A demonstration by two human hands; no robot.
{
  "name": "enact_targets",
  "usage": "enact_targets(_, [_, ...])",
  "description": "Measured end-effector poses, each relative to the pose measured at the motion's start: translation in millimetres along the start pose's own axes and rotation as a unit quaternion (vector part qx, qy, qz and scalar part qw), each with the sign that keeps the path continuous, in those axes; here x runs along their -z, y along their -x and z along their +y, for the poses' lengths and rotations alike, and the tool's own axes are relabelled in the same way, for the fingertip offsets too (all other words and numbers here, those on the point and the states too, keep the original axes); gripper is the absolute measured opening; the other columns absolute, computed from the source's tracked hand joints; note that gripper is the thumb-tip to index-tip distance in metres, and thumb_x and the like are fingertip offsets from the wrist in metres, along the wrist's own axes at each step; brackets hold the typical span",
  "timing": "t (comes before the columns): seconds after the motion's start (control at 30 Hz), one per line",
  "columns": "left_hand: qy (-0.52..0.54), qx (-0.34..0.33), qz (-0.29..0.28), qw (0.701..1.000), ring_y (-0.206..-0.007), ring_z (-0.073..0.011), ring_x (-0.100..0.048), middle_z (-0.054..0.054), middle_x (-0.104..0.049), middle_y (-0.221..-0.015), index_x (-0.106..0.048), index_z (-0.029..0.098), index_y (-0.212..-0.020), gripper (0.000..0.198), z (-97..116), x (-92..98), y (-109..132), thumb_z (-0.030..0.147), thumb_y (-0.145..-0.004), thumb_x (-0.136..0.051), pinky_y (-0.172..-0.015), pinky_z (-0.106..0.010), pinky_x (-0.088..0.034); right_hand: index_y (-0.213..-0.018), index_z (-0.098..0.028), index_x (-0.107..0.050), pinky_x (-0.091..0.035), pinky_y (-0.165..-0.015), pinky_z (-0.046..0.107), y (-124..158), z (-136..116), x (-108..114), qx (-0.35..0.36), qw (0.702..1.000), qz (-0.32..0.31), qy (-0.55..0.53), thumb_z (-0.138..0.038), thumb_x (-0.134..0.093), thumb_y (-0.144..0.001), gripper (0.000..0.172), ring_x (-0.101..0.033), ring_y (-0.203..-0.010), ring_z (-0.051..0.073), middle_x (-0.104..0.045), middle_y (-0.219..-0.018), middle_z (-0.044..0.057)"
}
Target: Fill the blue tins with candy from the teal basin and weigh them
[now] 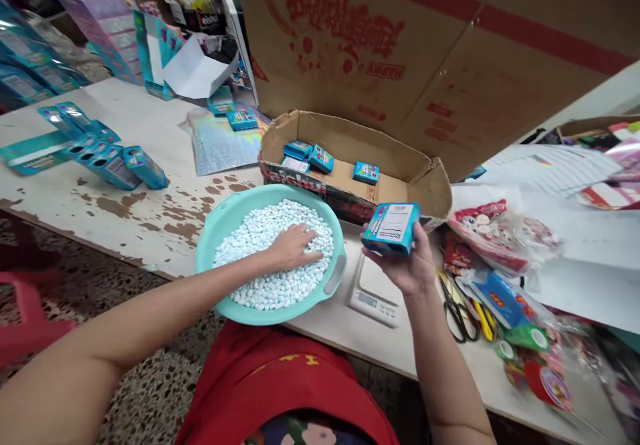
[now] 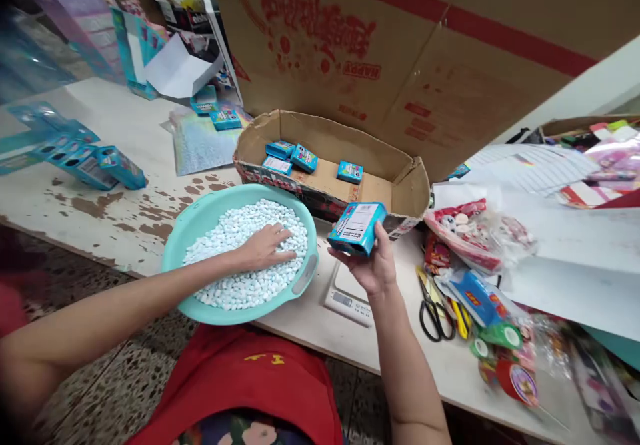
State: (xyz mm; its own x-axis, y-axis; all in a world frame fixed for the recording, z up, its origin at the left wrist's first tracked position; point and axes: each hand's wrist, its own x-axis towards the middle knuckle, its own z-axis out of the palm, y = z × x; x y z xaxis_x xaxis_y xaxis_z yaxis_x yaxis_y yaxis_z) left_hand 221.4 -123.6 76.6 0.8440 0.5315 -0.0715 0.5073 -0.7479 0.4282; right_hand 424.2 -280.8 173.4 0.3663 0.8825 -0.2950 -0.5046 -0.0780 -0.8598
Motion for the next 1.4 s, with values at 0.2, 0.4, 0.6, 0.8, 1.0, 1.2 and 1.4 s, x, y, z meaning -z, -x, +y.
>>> enact_targets(0.2, [-0.038,0.057,-0.009,0.998,-0.095,-0.0317,-0.059,-0.011,-0.059,-0.101,-0.063,0.023,-0.108,0.035,-1.7,1.3,16.3,0.046,-0.083,-0.056,-0.082,-0.040,-0.046,-0.115,-0.022,-0.056,-0.045,-0.102,0.056,34.5,28.6,29.7,-0.076,0.993,0.015,-0.089,-0.048,-0.071,-0.068,0.055,-0.067,-0.103,0.032,-0.071,-0.109,0.009])
enact_targets(0.4, [0.040,0.142,0.022,0.989,-0.093,-0.0314,-0.062,-0.008,-0.066,-0.096,-0.068,0.022,-0.097,0.026,-4.5,11.7,17.2,0.033,-0.074,-0.065,-0.079,-0.036,-0.047,-0.105,-0.025,-0.053,-0.048,-0.094,0.050,53.0,36.8,79.4,0.050,0.959,0.149,0.237,-0.029,-0.078,-0.055,0.056,-0.063,-0.094,0.026,-0.067,-0.100,0.001])
enact_targets(0.6, [0.398,0.277,0.122,0.866,-0.058,-0.0188,-0.055,-0.001,-0.056,-0.057,-0.067,0.019,-0.074,0.018,-4.9,24.3,31.4,0.029,-0.060,-0.074,-0.054,-0.026,-0.042,-0.090,-0.023,-0.062,-0.051,-0.073,0.041,71.4,10.4,101.7,0.163,0.829,0.290,0.449,-0.046,-0.084,-0.052,0.050,-0.059,-0.070,0.022,-0.062,-0.075,-0.002])
enact_targets(0.8, [0.734,0.325,0.177,0.570,-0.053,-0.0126,-0.055,-0.003,-0.061,-0.065,-0.061,0.016,-0.084,0.029,5.9,40.1,41.8,0.041,-0.071,-0.068,-0.046,-0.021,-0.045,-0.089,-0.022,-0.066,-0.052,-0.078,0.034,58.3,3.2,67.6,0.325,0.873,0.290,0.218,-0.032,-0.089,-0.051,0.045,-0.061,-0.071,0.015,-0.066,-0.080,-0.003])
enact_targets(1.0, [0.793,0.360,0.203,0.447,-0.053,-0.0119,-0.059,-0.004,-0.061,-0.066,-0.056,0.017,-0.078,0.019,12.6,44.5,35.9,0.035,-0.082,-0.059,-0.046,-0.019,-0.049,-0.092,-0.022,-0.068,-0.053,-0.071,0.031,33.0,22.4,-1.2,0.316,0.904,0.186,0.219,-0.038,-0.088,-0.055,0.045,-0.062,-0.072,0.016,-0.068,-0.084,-0.001])
enact_targets(1.2, [0.826,0.308,0.187,0.434,-0.044,-0.0085,-0.050,0.000,-0.056,-0.062,-0.050,0.019,-0.076,0.018,16.9,58.1,34.6,0.032,-0.078,-0.063,-0.036,-0.015,-0.037,-0.095,-0.022,-0.066,-0.053,-0.072,0.031,17.9,46.3,-55.7,0.230,0.918,0.053,0.319,-0.046,-0.084,-0.062,0.044,-0.064,-0.078,0.019,-0.070,-0.088,0.001])
enact_targets(1.4, [0.830,0.155,0.233,0.483,-0.042,-0.0080,-0.049,0.004,-0.052,-0.058,-0.049,0.019,-0.073,0.031,46.3,90.8,29.3,0.039,-0.069,-0.072,-0.037,-0.017,-0.035,-0.097,-0.022,-0.068,-0.048,-0.076,0.032,-1.1,54.7,-76.8,0.242,0.862,-0.018,0.445,-0.047,-0.080,-0.068,0.041,-0.064,-0.083,0.021,-0.070,-0.092,0.003])
